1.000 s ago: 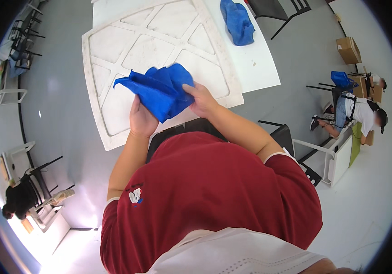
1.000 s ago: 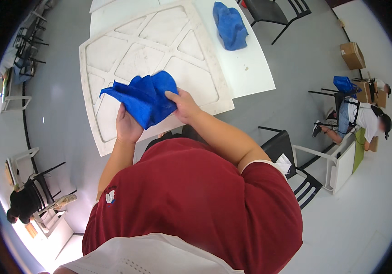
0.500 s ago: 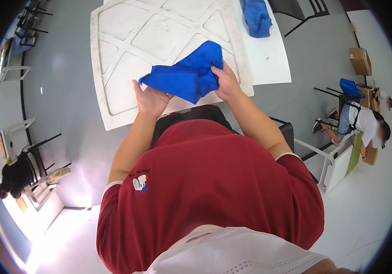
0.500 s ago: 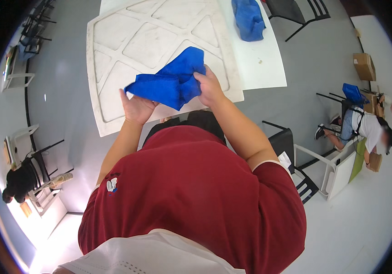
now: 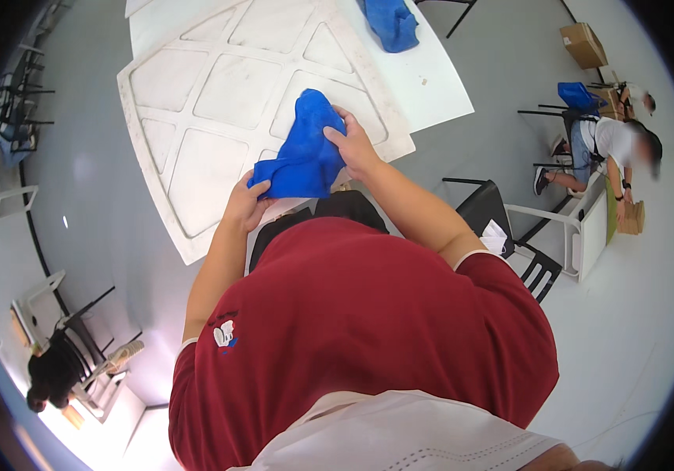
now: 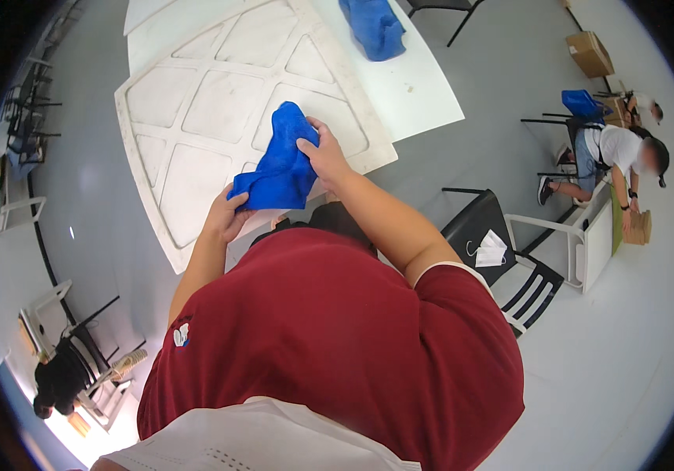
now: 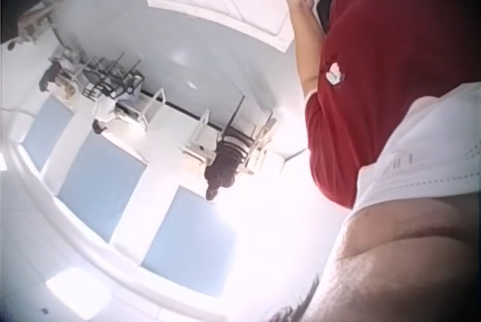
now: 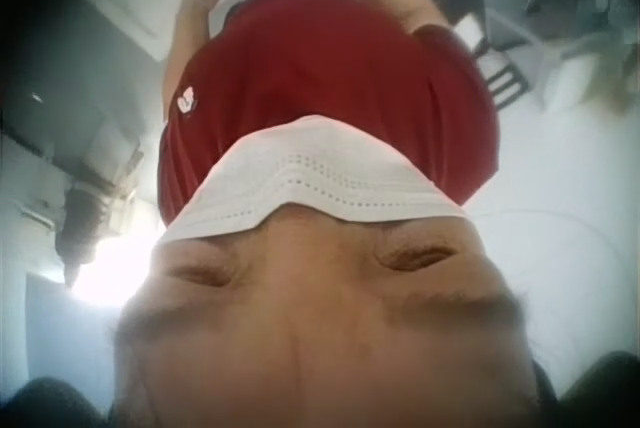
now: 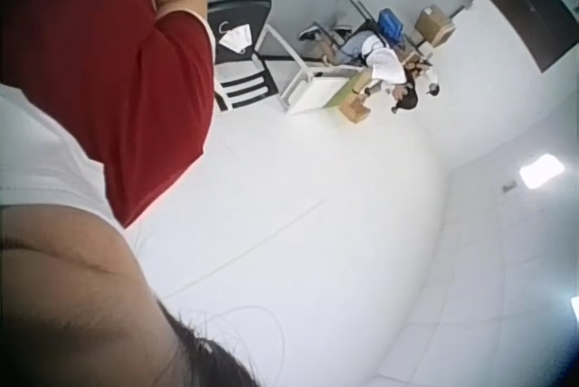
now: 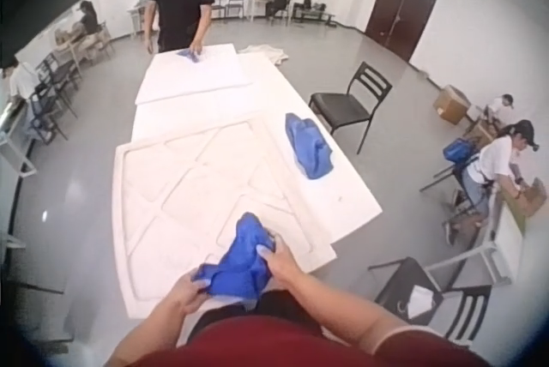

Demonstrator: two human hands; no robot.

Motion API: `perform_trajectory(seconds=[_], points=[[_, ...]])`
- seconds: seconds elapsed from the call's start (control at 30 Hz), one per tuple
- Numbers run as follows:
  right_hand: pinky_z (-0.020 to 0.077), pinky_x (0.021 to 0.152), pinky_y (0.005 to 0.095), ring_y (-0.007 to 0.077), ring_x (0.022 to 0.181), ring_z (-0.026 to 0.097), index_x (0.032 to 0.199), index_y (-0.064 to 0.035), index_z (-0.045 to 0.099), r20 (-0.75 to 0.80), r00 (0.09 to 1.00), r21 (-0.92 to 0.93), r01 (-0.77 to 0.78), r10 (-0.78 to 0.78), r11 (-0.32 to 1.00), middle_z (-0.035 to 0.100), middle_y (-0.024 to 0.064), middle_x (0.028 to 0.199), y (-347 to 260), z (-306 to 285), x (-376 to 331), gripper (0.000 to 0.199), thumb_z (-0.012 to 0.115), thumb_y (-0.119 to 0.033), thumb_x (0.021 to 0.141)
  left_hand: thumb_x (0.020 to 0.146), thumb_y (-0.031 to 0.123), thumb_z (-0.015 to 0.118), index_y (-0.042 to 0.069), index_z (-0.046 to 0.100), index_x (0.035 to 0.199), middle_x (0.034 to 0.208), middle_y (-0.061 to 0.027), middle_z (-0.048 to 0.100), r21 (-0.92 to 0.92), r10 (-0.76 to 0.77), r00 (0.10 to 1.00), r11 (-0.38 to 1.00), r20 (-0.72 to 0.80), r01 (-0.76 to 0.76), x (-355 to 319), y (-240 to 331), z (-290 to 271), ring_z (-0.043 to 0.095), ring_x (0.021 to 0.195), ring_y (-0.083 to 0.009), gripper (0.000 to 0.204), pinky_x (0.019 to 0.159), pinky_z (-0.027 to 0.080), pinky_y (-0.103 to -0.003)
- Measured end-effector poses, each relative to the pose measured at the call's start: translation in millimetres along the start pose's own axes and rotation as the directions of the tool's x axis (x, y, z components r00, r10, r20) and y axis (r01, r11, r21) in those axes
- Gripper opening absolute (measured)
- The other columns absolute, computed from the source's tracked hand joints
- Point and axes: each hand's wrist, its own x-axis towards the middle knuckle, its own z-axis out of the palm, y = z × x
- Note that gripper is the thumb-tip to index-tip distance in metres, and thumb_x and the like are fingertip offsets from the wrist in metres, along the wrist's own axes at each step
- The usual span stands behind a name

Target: Cleaning and wiping down square air filters with a blue cloth.

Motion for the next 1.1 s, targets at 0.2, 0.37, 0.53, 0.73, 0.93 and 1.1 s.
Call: perform_trajectory(seconds=[0.2, 0.37, 0.53, 0.73, 0.93, 1.1], points=[[0.0413, 0.087, 0.0302, 0.0183, 0.100, 0.050, 0.129, -0.0038, 0.030, -0.100, 0.993, 0.028, 0.063, -0.060, 0.998, 0.050, 0.0145, 0.111, -10, -15, 5, 0.055, 0.056, -0.006, 0.080, 0.079, -0.008, 0.047, 0.006, 0.041, 0.116, 0.108, -0.0099, 0.049, -0.151, 0.379, 0.923, 0.910, -0.069, -0.385, 2, 22, -12, 0.052, 0.096, -0.0194, 0.040, 0.080, 0.047, -0.032], [0.0429, 0.082, 0.0318, 0.0238, 0.096, 0.051, 0.119, -0.0050, 0.045, -0.193, 0.899, -0.690, 0.161, -0.394, 0.706, 0.050, 0.0159, 0.109, -28, -66, 25, 0.054, 0.068, -0.019, 0.072, 0.080, 0.015, 0.055, 0.010, 0.037, 0.127, 0.126, -0.0196, 0.035, 0.701, 0.723, 0.652, 0.586, -0.227, -0.406, 14, 40, -10, 0.031, 0.120, -0.0303, 0.051, 0.097, 0.029, -0.044], [0.0447, 0.076, 0.0331, 0.0228, 0.087, 0.054, 0.111, -0.0048, 0.050, -0.316, 0.798, -0.794, 0.074, -0.513, 0.604, 0.050, 0.0142, 0.102, -68, -143, 103, 0.048, 0.069, -0.020, 0.070, 0.075, 0.028, 0.062, 0.016, 0.028, 0.135, 0.139, -0.0224, 0.013, 0.978, 0.788, 0.606, 0.025, 0.109, -0.208, 29, 23, 30, 0.012, 0.126, -0.0459, 0.070, 0.099, 0.014, -0.058], [0.0429, 0.080, 0.0363, 0.0272, 0.089, 0.053, 0.107, -0.0003, 0.051, -0.353, 0.744, -0.863, -0.023, -0.568, 0.505, 0.051, 0.0161, 0.100, -100, -203, 219, 0.052, 0.070, -0.028, 0.068, 0.078, 0.036, 0.058, 0.025, 0.026, 0.135, 0.143, -0.0190, 0.005, 0.986, 0.604, 0.793, -0.075, -0.073, 0.148, 67, -6, 82, 0.003, 0.129, -0.0453, 0.066, 0.095, 0.010, -0.066], [0.0422, 0.083, 0.0369, 0.0328, 0.098, 0.053, 0.107, -0.0006, 0.054, -0.387, 0.799, -0.905, -0.235, -0.461, 0.353, 0.057, 0.0187, 0.103, -108, -218, 281, 0.053, 0.063, -0.036, 0.069, 0.079, 0.038, 0.054, 0.026, 0.027, 0.135, 0.144, -0.0170, 0.005, 0.964, 0.643, 0.759, -0.127, -0.100, 0.234, 75, -14, 84, 0.002, 0.130, -0.0435, 0.063, 0.094, 0.010, -0.066], [0.0446, 0.067, 0.0296, 0.0181, 0.072, 0.056, 0.086, 0.0015, 0.057, -0.211, 0.851, -0.576, 0.289, -0.481, 0.765, 0.060, 0.0096, 0.079, -166, -211, 282, 0.022, 0.058, -0.017, 0.074, 0.079, 0.037, 0.055, 0.027, 0.027, 0.135, 0.144, -0.0155, 0.005, 0.961, 0.593, 0.793, -0.116, -0.136, 0.251, 74, -12, 85, 0.002, 0.130, -0.0420, 0.063, 0.094, 0.010, -0.067]])
